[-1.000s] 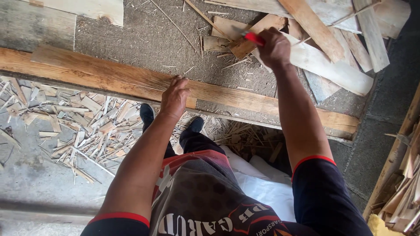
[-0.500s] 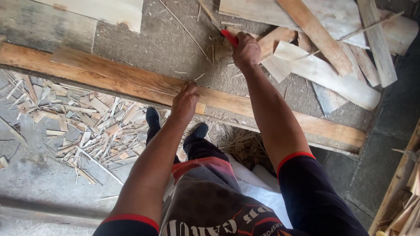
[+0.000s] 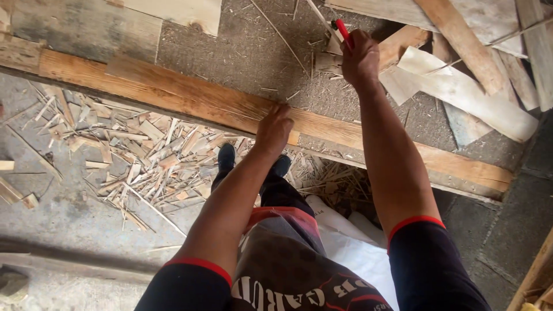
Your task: Using a utility knife and tape to strip or clean wood veneer or strips.
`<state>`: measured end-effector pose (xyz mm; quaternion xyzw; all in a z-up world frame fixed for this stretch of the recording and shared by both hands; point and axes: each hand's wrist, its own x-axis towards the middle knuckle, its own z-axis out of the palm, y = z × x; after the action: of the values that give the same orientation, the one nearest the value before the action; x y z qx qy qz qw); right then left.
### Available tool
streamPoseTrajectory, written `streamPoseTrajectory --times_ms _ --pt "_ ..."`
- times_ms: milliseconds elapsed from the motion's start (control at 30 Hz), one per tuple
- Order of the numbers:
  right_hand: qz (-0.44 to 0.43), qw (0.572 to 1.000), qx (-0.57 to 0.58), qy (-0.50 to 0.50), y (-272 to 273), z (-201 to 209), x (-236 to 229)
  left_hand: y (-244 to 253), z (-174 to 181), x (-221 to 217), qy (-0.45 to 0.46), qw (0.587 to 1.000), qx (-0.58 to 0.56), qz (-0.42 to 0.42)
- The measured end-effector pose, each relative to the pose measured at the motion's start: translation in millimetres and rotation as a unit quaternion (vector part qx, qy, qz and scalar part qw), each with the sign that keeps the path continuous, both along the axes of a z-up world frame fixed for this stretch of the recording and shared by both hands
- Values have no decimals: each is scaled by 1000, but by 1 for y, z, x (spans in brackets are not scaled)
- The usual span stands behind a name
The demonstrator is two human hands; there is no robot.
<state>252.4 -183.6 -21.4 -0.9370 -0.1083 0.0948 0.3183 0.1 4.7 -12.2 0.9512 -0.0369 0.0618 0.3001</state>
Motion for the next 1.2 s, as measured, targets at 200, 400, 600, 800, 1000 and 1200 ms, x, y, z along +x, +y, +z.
streamPoseTrajectory --times_ms 200,400,600,800,1000,1200 --pt "105 986 48 -121 26 54 -6 8 5 4 24 996 63 -50" --pt "61 939 317 -116 46 129 -56 21 11 10 116 988 36 -100" --pt "-155 941 273 -126 33 146 -186 30 -5 3 50 992 -32 -115" --pt "-379 878 285 63 42 58 -313 35 0 6 89 986 -15 -139" --pt "-426 856 281 80 66 17 -358 36 -10 6 110 978 18 -177" --pt "-462 809 342 121 73 -6 -366 33 -6 7 99 969 79 -214"
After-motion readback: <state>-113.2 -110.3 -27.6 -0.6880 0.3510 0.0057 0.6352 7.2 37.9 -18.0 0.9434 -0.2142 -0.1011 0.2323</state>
